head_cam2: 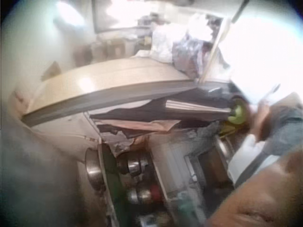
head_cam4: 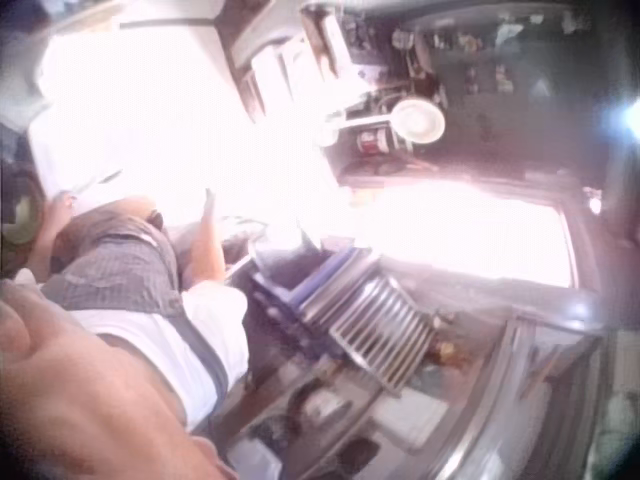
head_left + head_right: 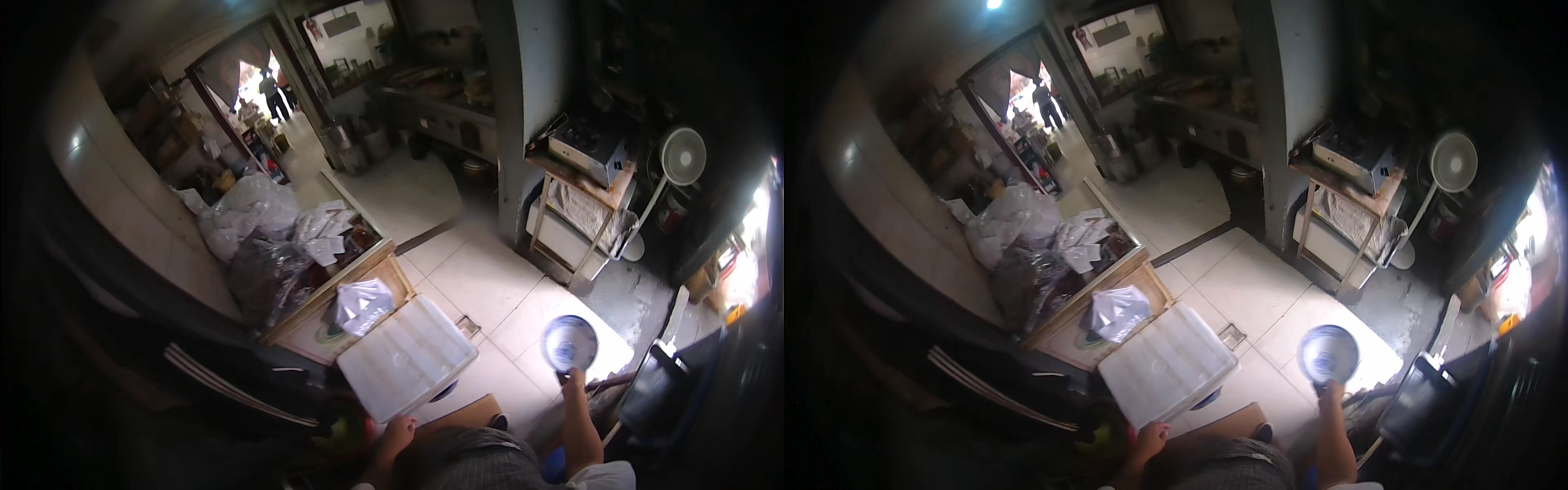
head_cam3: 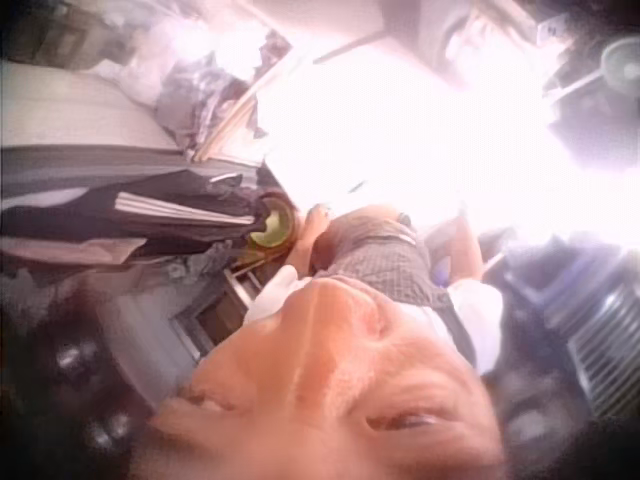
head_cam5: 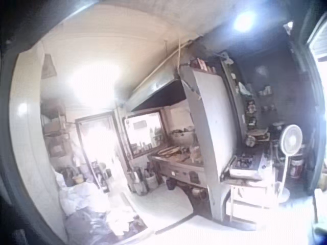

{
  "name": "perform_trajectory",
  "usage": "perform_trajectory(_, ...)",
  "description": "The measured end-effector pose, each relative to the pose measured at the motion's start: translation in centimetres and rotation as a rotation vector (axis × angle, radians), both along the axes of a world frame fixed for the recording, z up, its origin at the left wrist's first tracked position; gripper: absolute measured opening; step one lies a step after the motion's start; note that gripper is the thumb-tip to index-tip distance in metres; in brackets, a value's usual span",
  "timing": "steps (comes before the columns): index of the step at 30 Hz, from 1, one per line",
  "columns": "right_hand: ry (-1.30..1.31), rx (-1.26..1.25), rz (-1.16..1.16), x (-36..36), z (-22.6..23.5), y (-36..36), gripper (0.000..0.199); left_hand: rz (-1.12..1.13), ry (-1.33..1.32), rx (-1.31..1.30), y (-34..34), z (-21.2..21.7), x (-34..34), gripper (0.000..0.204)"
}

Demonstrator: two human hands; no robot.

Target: The person takes a food package from a container and hands it to another person, then washes a ceramic bowl in a sink. They proceed to use a ladle to scoop cooked food from a large wok into the bowl and use chopsticks to add garnishes from storage bins.

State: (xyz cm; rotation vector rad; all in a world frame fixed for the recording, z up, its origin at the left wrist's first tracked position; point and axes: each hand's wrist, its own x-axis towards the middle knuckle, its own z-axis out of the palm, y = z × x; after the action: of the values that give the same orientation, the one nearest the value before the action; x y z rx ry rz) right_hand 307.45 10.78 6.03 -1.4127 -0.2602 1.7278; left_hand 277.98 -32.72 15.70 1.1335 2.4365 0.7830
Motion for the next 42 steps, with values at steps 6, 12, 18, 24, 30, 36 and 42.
perform_trajectory(6,-0.043,0.073,-0.487,6.6,-1.8,17.0,0.010,0.008,-0.007,0.124,17.4,0.6,-5.7,0.012)
perform_trajectory(12,-0.074,-0.119,-0.289,-2.8,-1.2,29.0,0.024,-0.030,-0.087,0.387,38.0,-4.8,-14.5,0.012)
perform_trajectory(18,-0.080,-0.009,0.475,-27.7,4.0,41.0,0.021,-0.232,0.039,0.357,62.4,1.8,-28.7,0.019)
perform_trajectory(24,-0.051,-0.053,0.683,-58.6,4.7,53.7,0.031,-0.180,0.005,0.343,73.1,-0.7,-44.0,0.023)
perform_trajectory(30,-0.356,0.438,0.579,-86.1,11.0,68.5,0.045,0.240,-0.096,-0.368,64.1,-9.3,-57.1,0.027)
perform_trajectory(36,-1.024,1.053,0.474,-106.3,18.1,90.3,0.034,0.654,-0.392,-0.558,64.2,-12.5,-62.5,0.022)
perform_trajectory(42,-1.579,1.567,0.275,-117.8,25.8,105.3,0.023,0.243,-0.318,-0.654,75.8,-15.2,-81.8,0.022)
